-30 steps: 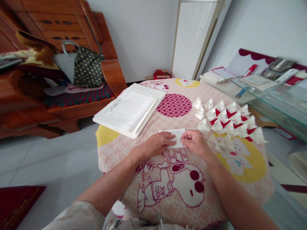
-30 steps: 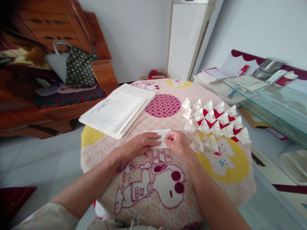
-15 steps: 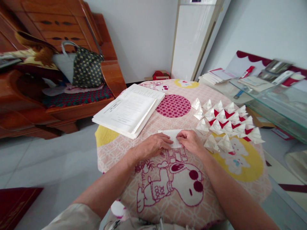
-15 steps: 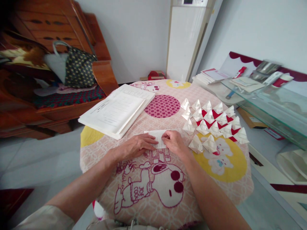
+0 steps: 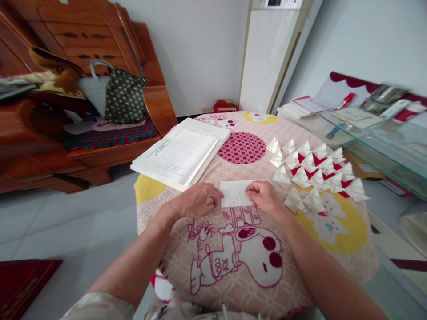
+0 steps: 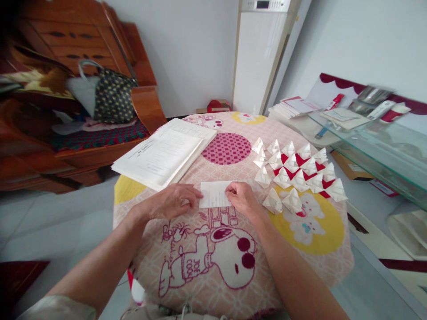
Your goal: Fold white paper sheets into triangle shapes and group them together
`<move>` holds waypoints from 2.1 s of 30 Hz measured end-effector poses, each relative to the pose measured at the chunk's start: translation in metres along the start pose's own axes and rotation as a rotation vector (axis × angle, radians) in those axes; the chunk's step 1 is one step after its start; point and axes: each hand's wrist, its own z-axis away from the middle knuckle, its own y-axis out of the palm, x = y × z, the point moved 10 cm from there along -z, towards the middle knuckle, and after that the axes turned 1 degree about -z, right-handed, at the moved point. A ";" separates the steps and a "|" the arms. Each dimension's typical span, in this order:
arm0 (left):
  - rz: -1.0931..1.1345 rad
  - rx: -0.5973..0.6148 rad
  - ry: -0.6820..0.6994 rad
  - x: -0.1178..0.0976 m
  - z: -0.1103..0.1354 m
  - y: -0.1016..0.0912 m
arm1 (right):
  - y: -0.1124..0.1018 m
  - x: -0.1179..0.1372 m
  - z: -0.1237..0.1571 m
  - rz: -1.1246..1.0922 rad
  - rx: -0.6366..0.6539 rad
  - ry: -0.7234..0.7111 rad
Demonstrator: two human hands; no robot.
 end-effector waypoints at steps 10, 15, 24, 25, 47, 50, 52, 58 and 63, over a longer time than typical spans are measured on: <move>-0.036 -0.055 -0.001 -0.009 -0.042 0.025 | -0.013 0.011 0.004 0.302 -0.061 -0.064; 0.050 -0.238 -0.053 0.010 -0.039 0.016 | -0.036 0.009 0.013 0.626 -0.140 -0.062; -0.065 -0.272 -0.286 0.039 -0.048 0.010 | -0.035 0.013 0.014 0.645 -0.172 -0.049; -0.039 -0.273 -0.308 0.040 -0.048 0.010 | -0.034 0.014 0.014 0.637 -0.165 -0.054; 0.888 -0.628 -0.566 0.072 -0.011 0.018 | 0.022 0.070 0.037 0.876 -0.226 -0.669; 0.599 -0.641 -0.546 0.067 -0.003 0.002 | 0.023 0.074 0.043 0.859 -0.207 -0.742; 0.380 -0.713 -0.481 0.058 0.003 -0.019 | 0.023 0.070 0.046 0.815 -0.139 -0.748; 0.346 -0.298 -0.059 0.006 -0.021 -0.005 | 0.017 0.041 0.040 0.568 0.100 -0.576; 0.196 -0.090 0.037 -0.015 -0.026 0.024 | 0.010 0.025 0.029 0.408 0.139 -0.403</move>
